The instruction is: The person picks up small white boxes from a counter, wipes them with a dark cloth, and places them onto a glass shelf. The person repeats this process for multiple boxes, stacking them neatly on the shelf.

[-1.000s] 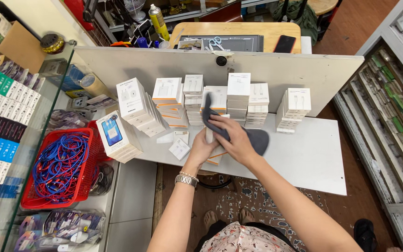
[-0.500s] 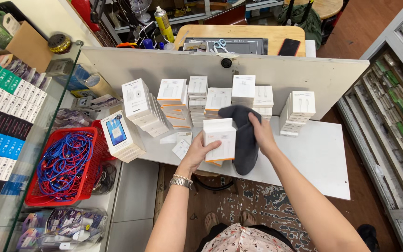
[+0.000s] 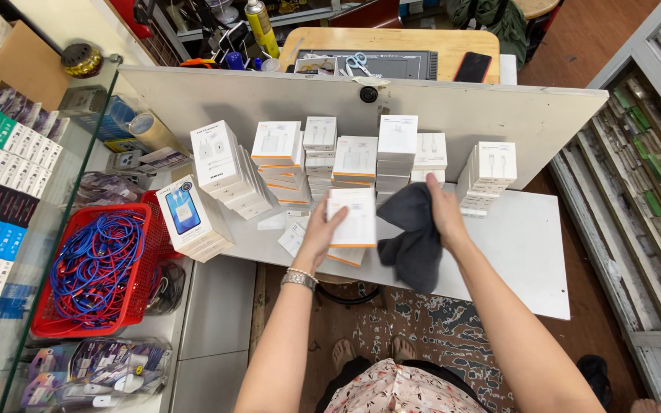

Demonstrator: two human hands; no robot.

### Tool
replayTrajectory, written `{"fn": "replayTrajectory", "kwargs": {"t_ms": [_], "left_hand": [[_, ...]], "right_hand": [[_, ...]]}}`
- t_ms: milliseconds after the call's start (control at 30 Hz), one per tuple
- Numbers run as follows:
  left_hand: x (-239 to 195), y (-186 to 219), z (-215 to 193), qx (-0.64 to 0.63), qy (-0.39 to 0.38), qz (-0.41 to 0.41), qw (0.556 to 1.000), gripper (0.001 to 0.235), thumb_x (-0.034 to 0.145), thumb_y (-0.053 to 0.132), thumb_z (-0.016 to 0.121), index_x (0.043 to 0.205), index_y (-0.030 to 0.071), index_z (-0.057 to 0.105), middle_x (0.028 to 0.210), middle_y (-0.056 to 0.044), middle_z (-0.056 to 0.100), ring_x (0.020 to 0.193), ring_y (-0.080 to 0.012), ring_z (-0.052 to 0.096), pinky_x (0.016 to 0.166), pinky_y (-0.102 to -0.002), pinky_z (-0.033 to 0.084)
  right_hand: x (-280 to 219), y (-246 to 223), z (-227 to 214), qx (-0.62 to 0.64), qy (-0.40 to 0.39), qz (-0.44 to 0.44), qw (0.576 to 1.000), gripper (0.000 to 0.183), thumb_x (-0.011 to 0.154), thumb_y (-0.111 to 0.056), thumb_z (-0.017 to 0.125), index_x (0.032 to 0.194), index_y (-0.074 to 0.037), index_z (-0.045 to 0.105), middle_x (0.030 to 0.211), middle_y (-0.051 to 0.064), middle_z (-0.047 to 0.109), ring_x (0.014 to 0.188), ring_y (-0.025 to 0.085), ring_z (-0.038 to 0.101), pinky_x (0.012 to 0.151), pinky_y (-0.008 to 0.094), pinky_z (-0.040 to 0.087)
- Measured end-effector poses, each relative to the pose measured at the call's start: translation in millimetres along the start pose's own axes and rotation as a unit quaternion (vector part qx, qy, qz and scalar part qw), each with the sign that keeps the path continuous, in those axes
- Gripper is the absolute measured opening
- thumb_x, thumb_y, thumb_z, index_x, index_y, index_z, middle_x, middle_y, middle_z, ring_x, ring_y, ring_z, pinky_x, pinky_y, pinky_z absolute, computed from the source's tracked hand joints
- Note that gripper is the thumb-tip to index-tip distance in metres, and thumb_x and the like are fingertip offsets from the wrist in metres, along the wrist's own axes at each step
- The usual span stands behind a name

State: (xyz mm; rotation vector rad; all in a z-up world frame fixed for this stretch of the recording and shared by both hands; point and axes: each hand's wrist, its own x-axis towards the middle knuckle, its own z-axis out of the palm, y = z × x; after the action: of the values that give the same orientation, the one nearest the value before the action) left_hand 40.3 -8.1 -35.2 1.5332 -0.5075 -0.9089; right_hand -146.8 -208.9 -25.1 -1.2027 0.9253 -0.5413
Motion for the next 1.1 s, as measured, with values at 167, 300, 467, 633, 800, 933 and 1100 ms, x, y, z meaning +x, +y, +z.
{"fn": "replayTrajectory", "kwargs": {"t_ms": [167, 300, 467, 633, 800, 933, 1100], "left_hand": [[26.2, -50.5, -30.4, -0.011, 0.008, -0.018, 1.0, 0.081, 0.093, 0.021, 0.065, 0.162, 0.008, 0.023, 0.16, -0.018, 0.042, 0.145, -0.0249, 0.045, 0.117, -0.035, 0.035], [57.4, -86.7, -24.0, 0.038, -0.025, -0.125, 0.991, 0.076, 0.091, 0.022, 0.067, 0.154, 0.004, 0.03, 0.146, -0.029, 0.054, 0.132, -0.0339, 0.057, 0.108, -0.041, 0.046], [89.6, -149.3, -17.5, 0.291, 0.019, -0.003, 0.957, 0.063, 0.087, 0.03, 0.07, 0.143, 0.005, 0.052, 0.132, -0.025, 0.063, 0.121, -0.0362, 0.062, 0.105, -0.042, 0.048], [102.8, -213.4, -20.9, 0.382, 0.097, 0.05, 0.917, 0.059, 0.092, 0.034, 0.067, 0.144, 0.009, 0.054, 0.136, -0.033, 0.053, 0.126, -0.0457, 0.052, 0.106, -0.048, 0.04], [109.5, -233.7, -34.1, 0.329, 0.024, -0.021, 0.944, 0.064, 0.096, 0.033, 0.061, 0.146, -0.002, 0.044, 0.132, -0.035, 0.057, 0.125, -0.0452, 0.055, 0.107, -0.045, 0.042], [102.3, -233.6, -40.3, 0.355, -0.008, -0.06, 0.933, 0.04, 0.096, 0.024, 0.054, 0.119, -0.006, 0.067, 0.117, -0.03, 0.069, 0.114, -0.0444, 0.063, 0.101, -0.047, 0.048], [86.3, -209.7, -52.1, 0.268, 0.025, -0.083, 0.959, 0.039, 0.09, 0.018, 0.052, 0.119, -0.006, 0.065, 0.114, -0.028, 0.071, 0.11, -0.0432, 0.067, 0.096, -0.046, 0.051]], "right_hand": [[1.9, 26.7, -17.0, -0.459, 0.037, -0.229, 0.858, 0.046, 0.093, -0.041, 0.066, 0.109, 0.001, 0.079, 0.115, 0.021, 0.073, 0.105, 0.034, 0.062, 0.09, 0.042, 0.05], [17.3, 89.2, 43.2, -0.195, -0.147, 0.101, 0.964, 0.06, 0.096, -0.032, 0.067, 0.144, -0.002, 0.046, 0.128, 0.016, 0.064, 0.101, 0.023, 0.069, 0.084, 0.031, 0.061], [24.8, 163.1, 77.8, -0.086, -0.078, 0.159, 0.98, 0.068, 0.091, -0.012, 0.068, 0.151, 0.001, 0.04, 0.121, 0.018, 0.065, 0.099, 0.023, 0.067, 0.073, 0.034, 0.063], [42.2, 190.2, 87.6, -0.15, -0.049, 0.133, 0.979, 0.068, 0.09, -0.015, 0.069, 0.151, 0.001, 0.041, 0.12, 0.015, 0.064, 0.096, 0.02, 0.068, 0.072, 0.032, 0.064], [49.8, 212.0, 79.6, -0.148, -0.058, 0.213, 0.964, 0.071, 0.092, -0.027, 0.069, 0.15, 0.005, 0.041, 0.124, 0.013, 0.061, 0.096, 0.025, 0.065, 0.079, 0.037, 0.057], [53.2, 232.5, 93.1, -0.128, -0.095, 0.253, 0.954, 0.064, 0.09, -0.027, 0.064, 0.142, 0.009, 0.056, 0.126, 0.019, 0.066, 0.102, 0.027, 0.063, 0.086, 0.041, 0.055], [65.7, 219.2, 117.3, -0.287, -0.071, 0.152, 0.943, 0.069, 0.092, -0.028, 0.07, 0.145, 0.009, 0.045, 0.135, 0.026, 0.062, 0.12, 0.031, 0.063, 0.098, 0.037, 0.05]]}}
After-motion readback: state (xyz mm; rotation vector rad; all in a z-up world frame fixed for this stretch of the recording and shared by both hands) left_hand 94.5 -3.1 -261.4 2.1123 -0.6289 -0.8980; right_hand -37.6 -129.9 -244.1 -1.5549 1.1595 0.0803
